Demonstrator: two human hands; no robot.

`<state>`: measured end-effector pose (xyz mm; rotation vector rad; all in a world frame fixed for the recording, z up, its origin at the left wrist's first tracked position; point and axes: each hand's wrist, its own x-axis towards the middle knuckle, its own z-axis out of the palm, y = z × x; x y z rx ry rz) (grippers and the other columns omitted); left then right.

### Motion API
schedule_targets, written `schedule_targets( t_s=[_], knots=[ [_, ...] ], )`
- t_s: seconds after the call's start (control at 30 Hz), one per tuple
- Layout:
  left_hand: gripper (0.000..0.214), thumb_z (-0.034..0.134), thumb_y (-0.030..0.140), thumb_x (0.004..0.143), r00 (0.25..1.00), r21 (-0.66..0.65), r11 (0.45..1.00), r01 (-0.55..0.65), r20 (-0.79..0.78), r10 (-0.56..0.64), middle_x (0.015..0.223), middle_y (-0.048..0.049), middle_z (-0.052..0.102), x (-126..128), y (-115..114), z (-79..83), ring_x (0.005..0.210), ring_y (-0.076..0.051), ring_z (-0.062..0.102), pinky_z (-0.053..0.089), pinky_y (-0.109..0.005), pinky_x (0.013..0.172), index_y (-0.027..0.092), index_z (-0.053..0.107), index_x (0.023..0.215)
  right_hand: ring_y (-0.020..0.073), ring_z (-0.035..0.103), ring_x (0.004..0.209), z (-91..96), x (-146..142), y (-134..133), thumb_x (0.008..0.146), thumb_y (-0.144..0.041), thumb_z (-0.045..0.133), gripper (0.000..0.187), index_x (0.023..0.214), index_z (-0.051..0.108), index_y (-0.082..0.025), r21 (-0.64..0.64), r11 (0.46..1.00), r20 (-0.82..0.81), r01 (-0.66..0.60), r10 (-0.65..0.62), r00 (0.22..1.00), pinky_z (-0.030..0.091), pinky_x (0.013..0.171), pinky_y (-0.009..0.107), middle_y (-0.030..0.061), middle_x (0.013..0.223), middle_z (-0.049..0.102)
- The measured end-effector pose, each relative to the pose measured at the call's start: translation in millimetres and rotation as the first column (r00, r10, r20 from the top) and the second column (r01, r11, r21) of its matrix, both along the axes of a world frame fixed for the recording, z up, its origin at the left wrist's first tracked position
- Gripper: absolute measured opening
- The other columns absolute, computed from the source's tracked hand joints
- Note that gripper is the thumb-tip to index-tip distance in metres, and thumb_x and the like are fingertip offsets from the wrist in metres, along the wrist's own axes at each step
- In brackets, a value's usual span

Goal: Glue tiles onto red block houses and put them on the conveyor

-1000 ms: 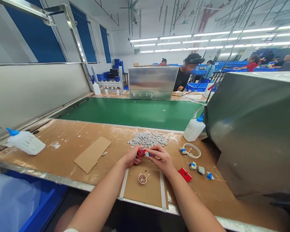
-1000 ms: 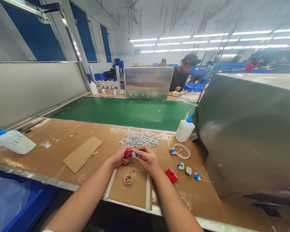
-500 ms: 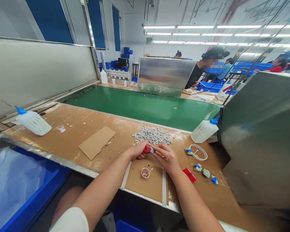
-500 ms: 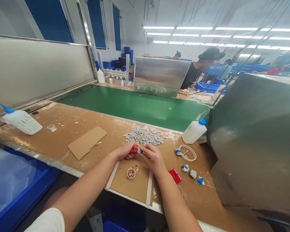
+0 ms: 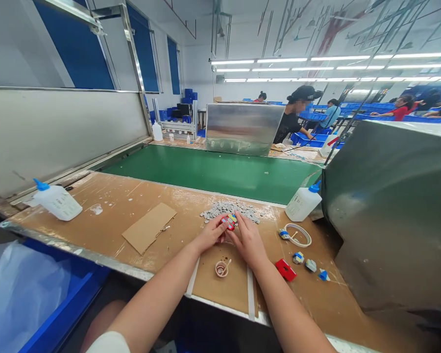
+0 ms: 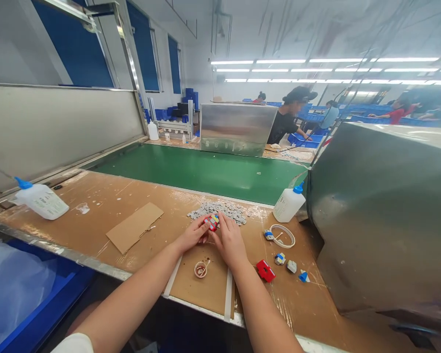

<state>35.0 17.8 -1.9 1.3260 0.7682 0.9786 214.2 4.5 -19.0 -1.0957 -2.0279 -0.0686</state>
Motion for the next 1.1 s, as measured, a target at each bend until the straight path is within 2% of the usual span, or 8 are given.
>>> schedule_targets(
  t_s=[0.1,0.23,0.4,0.47,0.53,0.63,0.93,1.1],
  knots=[
    [0.072,0.065,0.070,0.089,0.984,0.195,0.980,-0.032,-0.168,0.066,0.084,0.0002,0.061,-3,-7,10.2,0.058,-0.013,0.051,0.042,-0.026,0.058,0.019,0.051,0.138,0.0355,0.061,0.119,9.8,5,-4,0.104,-0.038,0.051,0.053,0.153,0.047,-0.017,0.046,0.998,0.047,0.048,-0.050,0.998,0.050,0.099,0.052,0.0205,0.132,0.065],
    [0.054,0.071,0.066,0.086,0.883,0.461,0.887,0.030,-0.429,0.193,0.079,-0.0024,0.062,-16,-27,51.8,0.069,-0.019,0.054,0.040,-0.028,0.068,0.022,0.062,0.116,0.0305,0.061,0.098,45.7,17,-26,0.104,-0.043,0.053,0.035,0.123,0.064,-0.016,0.140,0.990,0.169,-0.017,-0.007,0.986,0.046,0.086,0.043,0.0158,0.106,0.070],
    [0.053,0.073,0.074,0.079,0.722,0.684,0.647,0.338,-0.629,0.288,0.074,-0.0059,0.057,-26,-65,117.5,0.067,-0.021,0.050,0.033,-0.030,0.063,0.024,0.059,0.075,0.0229,0.051,0.076,98.0,30,-67,0.103,-0.054,0.052,0.037,0.094,0.063,-0.020,0.222,0.935,0.306,-0.275,0.202,0.931,0.038,0.071,0.037,0.0082,0.084,0.062],
    [0.058,0.068,0.078,0.081,0.676,0.708,0.542,0.452,-0.668,0.310,0.067,-0.0041,0.051,-24,-79,135.6,0.060,-0.019,0.045,0.028,-0.031,0.059,0.024,0.053,0.067,0.0214,0.046,0.072,112.2,31,-81,0.103,-0.056,0.051,0.040,0.085,0.059,-0.021,0.231,0.903,0.325,-0.363,0.280,0.903,0.034,0.067,0.036,0.0057,0.078,0.056],
    [0.062,0.063,0.080,0.083,0.647,0.716,0.471,0.516,-0.686,0.333,0.062,-0.0026,0.046,-22,-91,146.4,0.055,-0.017,0.040,0.024,-0.032,0.056,0.024,0.048,0.063,0.0205,0.043,0.069,121.0,31,-93,0.104,-0.055,0.049,0.041,0.082,0.057,-0.021,0.242,0.880,0.327,-0.409,0.322,0.888,0.032,0.065,0.035,0.0045,0.076,0.054],
    [0.065,0.058,0.083,0.083,0.631,0.722,0.426,0.545,-0.688,0.357,0.058,-0.0015,0.042,-19,-101,150.7,0.052,-0.017,0.037,0.022,-0.033,0.055,0.024,0.045,0.061,0.0197,0.041,0.068,126.4,31,-105,0.106,-0.051,0.047,0.039,0.081,0.055,-0.021,0.250,0.871,0.318,-0.423,0.339,0.886,0.030,0.064,0.035,0.0038,0.075,0.052],
    [0.063,0.056,0.081,0.087,0.624,0.739,0.319,0.594,-0.673,0.397,0.057,0.0009,0.039,-24,-116,136.3,0.049,-0.015,0.032,0.021,-0.034,0.054,0.024,0.044,0.062,0.0189,0.039,0.065,128.4,29,-124,0.105,-0.049,0.051,0.038,0.077,0.051,-0.023,0.235,0.863,0.287,-0.448,0.378,0.880,0.025,0.063,0.035,0.0009,0.070,0.047],
    [0.062,0.057,0.078,0.088,0.763,0.867,0.175,0.466,-0.495,0.415,0.058,0.0042,0.037,-21,-121,132.1,0.049,-0.013,0.029,0.018,-0.032,0.052,0.023,0.042,0.064,0.0187,0.036,0.065,128.4,29,-130,0.108,-0.051,0.041,0.045,0.075,0.050,-0.022,0.240,0.862,0.279,-0.446,0.379,0.883,0.024,0.065,0.034,0.0008,0.070,0.046]
  ],
)
